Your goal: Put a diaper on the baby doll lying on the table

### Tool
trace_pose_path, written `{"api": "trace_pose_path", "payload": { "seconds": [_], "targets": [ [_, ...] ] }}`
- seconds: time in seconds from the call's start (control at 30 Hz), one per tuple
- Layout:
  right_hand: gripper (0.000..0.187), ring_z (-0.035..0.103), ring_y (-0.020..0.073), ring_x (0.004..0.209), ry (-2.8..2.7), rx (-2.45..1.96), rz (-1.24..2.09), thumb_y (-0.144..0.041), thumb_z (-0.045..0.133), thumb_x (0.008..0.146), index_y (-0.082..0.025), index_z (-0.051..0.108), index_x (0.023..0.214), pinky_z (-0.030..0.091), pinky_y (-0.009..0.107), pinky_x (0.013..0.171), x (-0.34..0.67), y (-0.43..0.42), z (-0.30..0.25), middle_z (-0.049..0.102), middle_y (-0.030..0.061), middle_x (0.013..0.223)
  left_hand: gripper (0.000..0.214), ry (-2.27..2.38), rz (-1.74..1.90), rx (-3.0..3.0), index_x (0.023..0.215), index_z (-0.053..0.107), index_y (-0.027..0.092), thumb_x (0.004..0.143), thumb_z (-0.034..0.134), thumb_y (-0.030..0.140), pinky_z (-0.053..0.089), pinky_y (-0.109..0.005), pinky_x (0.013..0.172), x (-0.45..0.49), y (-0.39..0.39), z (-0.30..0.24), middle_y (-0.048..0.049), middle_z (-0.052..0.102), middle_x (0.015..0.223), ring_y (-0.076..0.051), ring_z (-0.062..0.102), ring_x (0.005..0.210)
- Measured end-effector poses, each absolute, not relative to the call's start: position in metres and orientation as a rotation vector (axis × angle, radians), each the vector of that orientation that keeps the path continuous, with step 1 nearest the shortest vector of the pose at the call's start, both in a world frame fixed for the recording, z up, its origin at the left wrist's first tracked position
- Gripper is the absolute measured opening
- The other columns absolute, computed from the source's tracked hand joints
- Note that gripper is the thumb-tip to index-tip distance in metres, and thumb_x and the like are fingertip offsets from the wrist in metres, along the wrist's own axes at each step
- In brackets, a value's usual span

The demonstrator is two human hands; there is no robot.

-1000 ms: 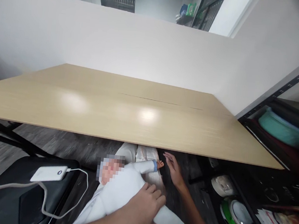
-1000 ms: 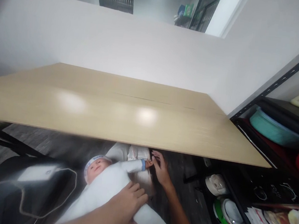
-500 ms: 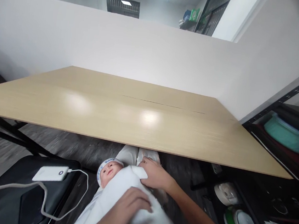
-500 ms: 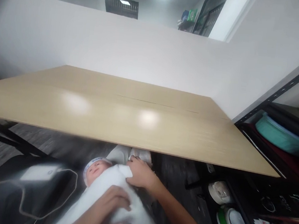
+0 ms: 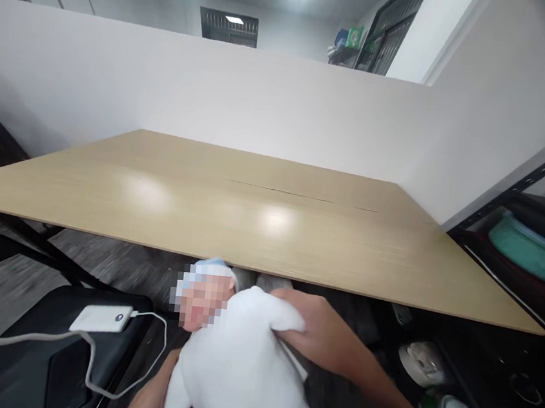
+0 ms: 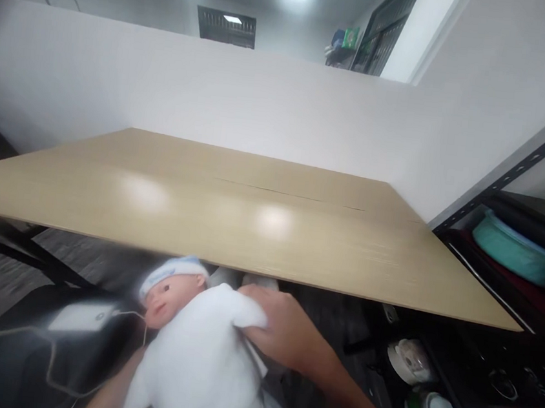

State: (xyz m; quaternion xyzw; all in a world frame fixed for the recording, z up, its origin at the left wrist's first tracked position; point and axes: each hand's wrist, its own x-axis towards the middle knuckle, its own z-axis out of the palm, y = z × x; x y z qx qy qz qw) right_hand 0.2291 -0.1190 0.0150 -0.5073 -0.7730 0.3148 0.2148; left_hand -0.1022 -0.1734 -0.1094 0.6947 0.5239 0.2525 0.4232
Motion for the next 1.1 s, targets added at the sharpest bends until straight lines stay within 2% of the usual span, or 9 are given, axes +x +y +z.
{"api": "trace_pose_path", "payload": {
  "seconds": [0.1, 0.17, 0.27, 0.4, 0.5, 0.6, 0.83, 1.0, 1.1],
  "targets": [
    [0.039, 0.07, 0.0226, 0.114, -2.05, -1.412, 0.795, -0.02, 0.064, 0.089, -0.032, 0.069, 0.126, 0.05, 0.031, 0.097, 0.252, -0.128, 0.043, 0.075, 0.0003, 0.126, 0.06, 1.204, 0.602, 1.831, 0.145, 0.052, 0.035, 0.089, 0.073, 0.034, 0.056, -0.045, 0.105, -0.099, -0.143, -0.082, -0.0053, 0.066, 0.142, -0.034, 0.063, 0.129],
    [0.034, 0.071, 0.0231, 0.109, -2.0, -1.496, 0.717, -0.023, 0.06, 0.093, -0.03, 0.069, 0.125, 0.052, 0.031, 0.091, 0.265, -0.128, 0.052, 0.076, 0.0017, 0.123, 0.061, 1.143, 0.534, 1.939, 0.147, 0.047, 0.031, 0.09, 0.068, 0.031, 0.052, -0.043, 0.11, -0.093, -0.115, -0.056, -0.0078, 0.062, 0.147, -0.033, 0.062, 0.131],
    [0.029, 0.072, 0.0248, 0.103, -1.934, -1.639, 0.598, -0.031, 0.055, 0.097, -0.029, 0.069, 0.122, 0.053, 0.032, 0.083, 0.28, -0.117, 0.05, 0.077, 0.0036, 0.117, 0.057, 1.109, 0.47, 2.08, 0.14, 0.053, 0.025, 0.085, 0.067, 0.033, 0.054, -0.041, 0.102, -0.076, -0.067, -0.017, -0.0101, 0.069, 0.136, -0.033, 0.066, 0.121],
    [0.035, 0.071, 0.0268, 0.104, -1.93, -1.746, 0.454, -0.028, 0.055, 0.093, -0.028, 0.066, 0.127, 0.052, 0.036, 0.089, 0.302, -0.088, 0.028, 0.077, 0.0054, 0.118, 0.048, 1.042, 0.44, 2.193, 0.127, 0.062, 0.02, 0.085, 0.063, 0.042, 0.055, -0.039, 0.092, -0.051, -0.01, 0.009, -0.0102, 0.074, 0.125, -0.032, 0.07, 0.11],
    [0.044, 0.071, 0.028, 0.103, -1.919, -1.809, 0.375, -0.026, 0.057, 0.089, -0.026, 0.062, 0.132, 0.052, 0.038, 0.089, 0.321, -0.066, 0.006, 0.076, 0.0082, 0.12, 0.047, 1.033, 0.425, 2.264, 0.121, 0.064, 0.019, 0.086, 0.063, 0.051, 0.053, -0.038, 0.087, -0.039, 0.021, 0.008, -0.01, 0.075, 0.123, -0.032, 0.071, 0.107],
    [0.043, 0.072, 0.0276, 0.1, -1.897, -1.842, 0.334, -0.027, 0.059, 0.087, -0.025, 0.063, 0.131, 0.052, 0.036, 0.085, 0.333, -0.051, -0.014, 0.077, 0.0083, 0.117, 0.055, 1.048, 0.416, 2.302, 0.12, 0.065, 0.02, 0.082, 0.068, 0.06, 0.052, -0.036, 0.084, -0.034, 0.041, 0.002, -0.0095, 0.075, 0.121, -0.032, 0.071, 0.105],
    [0.026, 0.073, 0.0281, 0.092, -1.768, -1.944, 0.168, -0.044, 0.063, 0.091, -0.028, 0.068, 0.112, 0.051, 0.036, 0.076, 0.348, -0.027, -0.042, 0.079, 0.0045, 0.104, 0.034, 1.262, 0.45, 2.446, 0.109, 0.064, 0.02, 0.089, 0.058, 0.046, 0.047, -0.034, 0.075, -0.037, 0.082, -0.014, -0.0101, 0.076, 0.106, -0.029, 0.071, 0.092],
    [0.036, 0.07, 0.0302, 0.105, -1.812, -1.822, 0.145, -0.056, 0.055, 0.099, -0.028, 0.065, 0.12, 0.053, 0.041, 0.087, 0.364, 0.009, -0.063, 0.075, 0.0073, 0.118, 0.039, 1.467, 0.484, 2.543, 0.102, 0.059, 0.02, 0.095, 0.055, 0.057, 0.043, -0.035, 0.07, -0.035, 0.128, -0.034, -0.0115, 0.071, 0.097, -0.03, 0.066, 0.09],
    [0.039, 0.068, 0.031, 0.109, -1.859, -1.761, 0.139, -0.057, 0.052, 0.102, -0.026, 0.062, 0.123, 0.052, 0.043, 0.093, 0.374, 0.043, -0.073, 0.073, 0.0092, 0.121, 0.041, 1.428, 0.479, 2.681, 0.104, 0.058, 0.019, 0.099, 0.048, 0.058, 0.045, -0.038, 0.077, -0.03, 0.166, -0.048, -0.0122, 0.069, 0.097, -0.031, 0.063, 0.093]
  ]
}}
